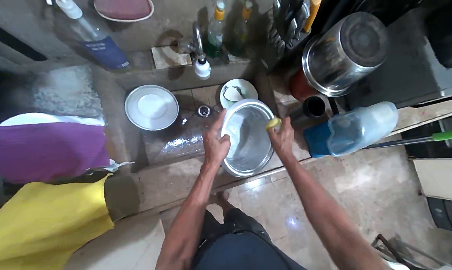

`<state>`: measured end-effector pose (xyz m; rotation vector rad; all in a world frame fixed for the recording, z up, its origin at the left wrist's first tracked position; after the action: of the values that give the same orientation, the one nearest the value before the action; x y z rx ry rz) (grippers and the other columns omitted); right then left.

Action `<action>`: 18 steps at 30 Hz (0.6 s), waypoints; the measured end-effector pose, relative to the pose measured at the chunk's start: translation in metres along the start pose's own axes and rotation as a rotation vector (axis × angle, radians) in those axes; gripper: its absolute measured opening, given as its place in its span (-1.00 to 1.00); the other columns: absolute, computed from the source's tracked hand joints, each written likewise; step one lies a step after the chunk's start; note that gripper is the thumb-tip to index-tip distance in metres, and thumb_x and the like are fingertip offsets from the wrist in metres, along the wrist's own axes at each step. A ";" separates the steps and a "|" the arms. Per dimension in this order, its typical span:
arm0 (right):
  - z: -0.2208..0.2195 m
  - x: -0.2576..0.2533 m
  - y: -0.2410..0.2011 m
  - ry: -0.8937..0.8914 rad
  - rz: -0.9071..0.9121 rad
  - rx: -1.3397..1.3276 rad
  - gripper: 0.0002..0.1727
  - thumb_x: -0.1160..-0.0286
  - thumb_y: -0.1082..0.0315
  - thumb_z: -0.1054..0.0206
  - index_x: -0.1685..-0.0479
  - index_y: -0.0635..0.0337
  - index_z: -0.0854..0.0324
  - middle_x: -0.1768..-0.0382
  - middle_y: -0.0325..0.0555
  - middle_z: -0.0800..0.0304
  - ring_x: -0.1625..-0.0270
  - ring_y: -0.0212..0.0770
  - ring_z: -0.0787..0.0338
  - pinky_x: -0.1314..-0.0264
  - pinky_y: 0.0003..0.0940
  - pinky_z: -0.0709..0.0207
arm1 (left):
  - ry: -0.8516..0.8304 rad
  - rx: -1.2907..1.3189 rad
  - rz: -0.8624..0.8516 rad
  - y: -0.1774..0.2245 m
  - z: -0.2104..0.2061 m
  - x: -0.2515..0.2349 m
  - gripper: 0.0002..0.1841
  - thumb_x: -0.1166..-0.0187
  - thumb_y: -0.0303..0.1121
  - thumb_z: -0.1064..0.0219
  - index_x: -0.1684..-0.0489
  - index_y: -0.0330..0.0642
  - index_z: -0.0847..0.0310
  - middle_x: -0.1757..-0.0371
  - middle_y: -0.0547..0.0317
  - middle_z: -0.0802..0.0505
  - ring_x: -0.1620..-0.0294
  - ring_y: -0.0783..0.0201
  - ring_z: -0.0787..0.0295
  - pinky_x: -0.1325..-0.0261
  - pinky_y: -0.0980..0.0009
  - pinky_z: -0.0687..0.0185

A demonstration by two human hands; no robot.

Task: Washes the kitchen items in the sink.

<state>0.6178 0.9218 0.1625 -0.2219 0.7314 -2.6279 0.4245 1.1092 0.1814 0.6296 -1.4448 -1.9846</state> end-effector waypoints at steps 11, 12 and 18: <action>0.027 -0.029 -0.065 -0.017 0.419 -0.148 -0.35 -0.26 0.17 -0.56 -0.25 0.47 -0.50 0.10 0.26 -0.82 0.05 0.15 -0.86 -0.08 0.15 -0.70 | -0.229 -0.163 -0.067 0.030 0.029 -0.041 -0.35 -0.40 -0.53 -0.43 -0.61 -0.15 -0.50 -0.42 -0.07 -0.76 -0.41 0.09 -0.73 -0.49 0.00 -0.62; 0.030 -0.031 -0.091 -0.036 0.581 -0.118 -0.40 -0.25 0.19 -0.57 -0.16 0.48 -0.55 0.11 0.26 -0.82 0.04 0.17 -0.85 -0.10 0.16 -0.69 | -0.289 -0.189 -0.119 0.043 0.025 -0.051 -0.39 -0.37 -0.56 -0.40 -0.54 -0.13 -0.57 -0.36 -0.02 -0.81 -0.35 0.14 -0.77 -0.44 0.03 -0.65; 0.075 -0.054 -0.161 0.108 0.911 -0.077 -0.55 -0.31 0.21 -0.55 -0.06 0.37 -0.66 0.08 0.15 -0.85 -0.08 0.11 -0.83 -0.28 0.08 -0.61 | -0.086 -0.065 -0.282 0.086 0.030 -0.065 -0.41 -0.18 -0.65 -0.35 -0.35 -0.20 -0.67 -0.18 0.09 -0.89 -0.15 0.32 -0.84 -0.20 0.26 -0.79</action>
<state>0.6318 1.0353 0.3087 0.2002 0.7371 -1.7527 0.4661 1.1556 0.2746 0.7624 -1.3969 -2.2914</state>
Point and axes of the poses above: each hand's wrist, its own x-axis away from the middle knuckle, its own z-axis out of the back of the hand, y = z × x, the point moved 6 cm from there along -x, towards the middle knuckle
